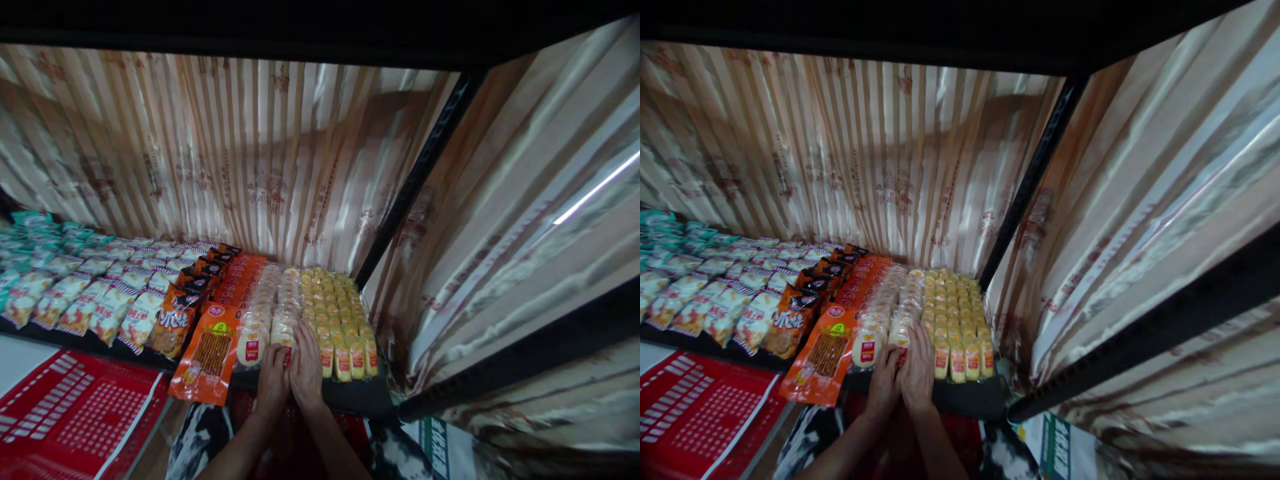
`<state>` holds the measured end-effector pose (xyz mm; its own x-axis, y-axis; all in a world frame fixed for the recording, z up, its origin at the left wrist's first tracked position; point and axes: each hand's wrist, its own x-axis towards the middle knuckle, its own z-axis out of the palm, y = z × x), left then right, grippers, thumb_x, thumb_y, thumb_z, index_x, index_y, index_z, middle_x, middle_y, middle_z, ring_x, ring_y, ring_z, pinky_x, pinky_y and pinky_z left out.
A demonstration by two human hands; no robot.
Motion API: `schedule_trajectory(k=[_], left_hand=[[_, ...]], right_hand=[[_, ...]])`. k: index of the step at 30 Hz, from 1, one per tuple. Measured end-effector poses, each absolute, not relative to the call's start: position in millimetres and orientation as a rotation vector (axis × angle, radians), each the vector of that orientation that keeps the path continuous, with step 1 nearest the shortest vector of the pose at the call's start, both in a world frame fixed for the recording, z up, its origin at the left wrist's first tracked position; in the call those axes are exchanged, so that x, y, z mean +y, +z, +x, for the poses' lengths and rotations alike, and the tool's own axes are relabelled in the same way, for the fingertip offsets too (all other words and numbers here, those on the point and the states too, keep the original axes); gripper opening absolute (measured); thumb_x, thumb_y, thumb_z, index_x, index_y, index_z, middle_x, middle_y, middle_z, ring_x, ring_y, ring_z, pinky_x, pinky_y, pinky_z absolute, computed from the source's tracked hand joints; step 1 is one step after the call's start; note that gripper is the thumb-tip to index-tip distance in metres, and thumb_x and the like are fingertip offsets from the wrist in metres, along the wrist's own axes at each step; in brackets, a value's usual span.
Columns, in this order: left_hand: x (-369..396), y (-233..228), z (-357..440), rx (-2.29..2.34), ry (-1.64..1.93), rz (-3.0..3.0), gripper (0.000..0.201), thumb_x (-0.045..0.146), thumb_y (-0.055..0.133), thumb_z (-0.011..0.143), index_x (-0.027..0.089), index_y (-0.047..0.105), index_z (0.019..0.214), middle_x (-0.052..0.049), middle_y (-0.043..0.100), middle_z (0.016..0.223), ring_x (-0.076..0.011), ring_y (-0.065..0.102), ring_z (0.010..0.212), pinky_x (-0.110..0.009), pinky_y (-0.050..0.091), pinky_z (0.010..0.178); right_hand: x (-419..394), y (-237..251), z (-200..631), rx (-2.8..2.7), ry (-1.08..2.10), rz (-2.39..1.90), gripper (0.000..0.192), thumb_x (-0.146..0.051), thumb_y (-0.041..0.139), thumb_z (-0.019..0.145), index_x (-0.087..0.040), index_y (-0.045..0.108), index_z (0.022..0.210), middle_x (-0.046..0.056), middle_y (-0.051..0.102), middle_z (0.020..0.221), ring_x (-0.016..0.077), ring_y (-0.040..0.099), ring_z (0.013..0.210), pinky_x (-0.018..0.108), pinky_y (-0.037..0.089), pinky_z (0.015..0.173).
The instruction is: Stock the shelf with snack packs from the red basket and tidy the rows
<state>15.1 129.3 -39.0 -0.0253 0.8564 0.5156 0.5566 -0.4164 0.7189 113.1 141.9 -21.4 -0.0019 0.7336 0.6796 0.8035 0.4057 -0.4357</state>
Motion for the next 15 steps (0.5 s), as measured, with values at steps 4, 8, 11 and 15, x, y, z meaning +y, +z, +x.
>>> schedule_trajectory(k=[4,8,11,15], left_hand=[[130.7,-45.1,18.4,1.546,1.426,2.009,0.023,0.016,0.045,0.082,0.017,0.059,0.1,-0.009,0.058,0.1,-0.0216,0.058,0.096,-0.041,0.051,0.085],[133.4,-48.0,22.5,1.569,1.41,1.952,0.018,0.017,0.045,0.085,0.02,0.058,0.097,-0.006,0.057,0.097,-0.0202,0.058,0.094,-0.04,0.052,0.085],[136.3,-51.2,25.3,1.549,1.41,1.923,0.021,0.013,0.041,0.086,0.02,0.058,0.098,-0.006,0.057,0.097,-0.0186,0.058,0.095,-0.038,0.052,0.085],[139.3,-55.3,28.0,1.525,1.428,1.95,0.026,0.008,0.039,0.086,0.021,0.059,0.097,-0.004,0.058,0.097,-0.0165,0.057,0.094,-0.034,0.052,0.085]], right_hand=[[192.1,7.9,114.0,-1.949,-0.08,-1.49,0.042,-0.021,0.032,0.091,-0.008,0.052,0.126,0.014,0.046,0.138,0.0245,0.029,0.136,0.045,0.03,0.108],[240.3,23.2,113.4,-2.115,0.014,-1.646,0.044,-0.026,0.038,0.09,-0.008,0.049,0.129,0.015,0.046,0.138,0.0259,0.033,0.134,0.045,0.029,0.107],[259.0,26.8,115.7,-2.232,0.081,-1.674,0.045,-0.031,0.039,0.091,-0.01,0.049,0.13,0.015,0.046,0.138,0.0253,0.036,0.132,0.043,0.028,0.107],[263.7,28.7,119.2,-2.29,0.083,-1.647,0.043,-0.034,0.038,0.091,-0.014,0.051,0.128,0.013,0.051,0.134,0.0243,0.042,0.127,0.042,0.03,0.105]])
